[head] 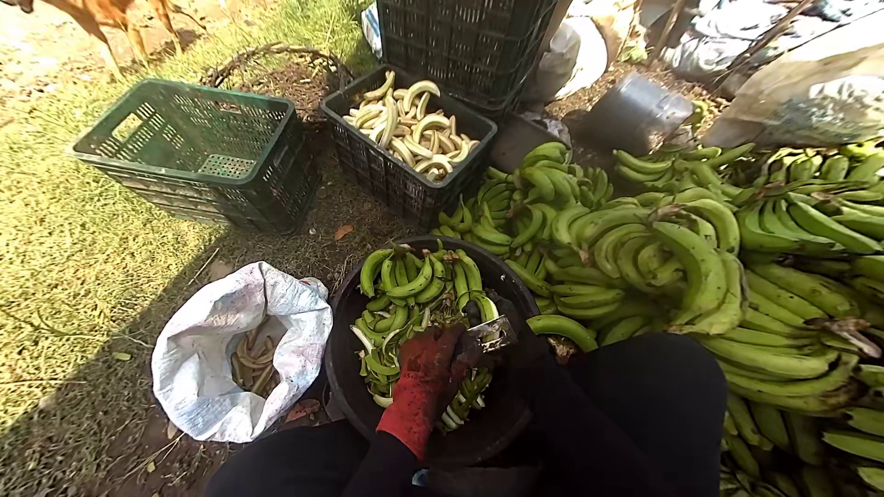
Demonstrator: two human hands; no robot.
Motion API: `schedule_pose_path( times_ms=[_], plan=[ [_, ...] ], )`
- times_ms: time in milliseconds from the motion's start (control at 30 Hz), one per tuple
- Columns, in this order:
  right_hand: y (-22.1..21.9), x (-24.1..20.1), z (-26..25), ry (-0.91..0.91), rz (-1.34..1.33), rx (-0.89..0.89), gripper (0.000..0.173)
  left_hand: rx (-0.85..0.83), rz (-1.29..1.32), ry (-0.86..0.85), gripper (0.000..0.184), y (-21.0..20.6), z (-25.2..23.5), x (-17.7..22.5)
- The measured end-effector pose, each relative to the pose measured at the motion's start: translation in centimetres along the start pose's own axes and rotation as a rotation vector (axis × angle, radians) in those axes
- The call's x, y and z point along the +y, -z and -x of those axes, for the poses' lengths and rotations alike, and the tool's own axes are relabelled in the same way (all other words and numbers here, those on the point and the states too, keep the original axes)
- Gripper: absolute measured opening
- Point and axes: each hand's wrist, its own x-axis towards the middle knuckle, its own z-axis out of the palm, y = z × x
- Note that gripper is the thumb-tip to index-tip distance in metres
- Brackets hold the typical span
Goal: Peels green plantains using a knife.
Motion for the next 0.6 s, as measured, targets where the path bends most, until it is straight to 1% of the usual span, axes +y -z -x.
schedule_pose_path(
  times_ms=[67,100,133,233,267,300,333,367,400,433,500,533,600],
  plan=[
    [0.0,-0.8,-0.1,-0.070,-0.063,-0.044,0.056,0.153,-0.062,-0.112,0.055,-1.0,0.6,-0.2],
    [-0.4,-1.1,0.3,-0.078,-0.057,-0.046,0.055,0.201,-0.078,-0.128,0.057,-1.1,0.7,-0.4],
    [-0.6,-1.1,0.4,-0.072,-0.057,-0.043,0.052,0.223,-0.085,-0.122,0.058,-1.1,0.7,-0.6],
    [-3.6,-0.6,2.0,-0.025,-0.091,0.140,0.039,0.231,-0.084,-0.083,0.057,-0.6,0.5,-0.6],
    [-4.4,-0.2,2.4,0.009,-0.079,0.169,0.036,0.223,-0.062,-0.047,0.057,-0.5,0.3,-0.5],
    [-4.5,0.6,2.6,0.076,-0.030,0.151,0.034,0.194,-0.027,0.013,0.056,-0.2,0.1,-0.4],
    [-3.9,1.7,2.6,0.210,0.148,0.115,0.034,0.163,0.009,0.087,0.051,-0.1,-0.4,-0.5],
    [-3.3,2.6,2.7,0.336,0.422,0.086,0.036,0.106,0.054,0.181,0.046,0.2,-0.9,-0.7],
    [-2.7,3.2,2.6,0.413,0.679,0.044,0.040,0.020,0.110,0.287,0.043,0.7,-1.4,-0.9],
    [-2.4,3.6,2.8,0.442,0.837,-0.012,0.044,-0.026,0.154,0.364,0.042,0.9,-1.8,-1.4],
    [-2.1,3.8,3.8,0.433,0.988,-0.151,0.050,-0.013,0.227,0.434,0.043,0.6,-2.0,-2.6],
    [-1.8,3.8,4.0,0.428,1.002,-0.205,0.050,0.004,0.249,0.440,0.045,0.4,-2.0,-2.9],
    [-0.8,3.6,3.9,0.414,0.932,-0.242,0.048,0.036,0.256,0.443,0.047,-0.1,-1.7,-2.9]
  ],
)
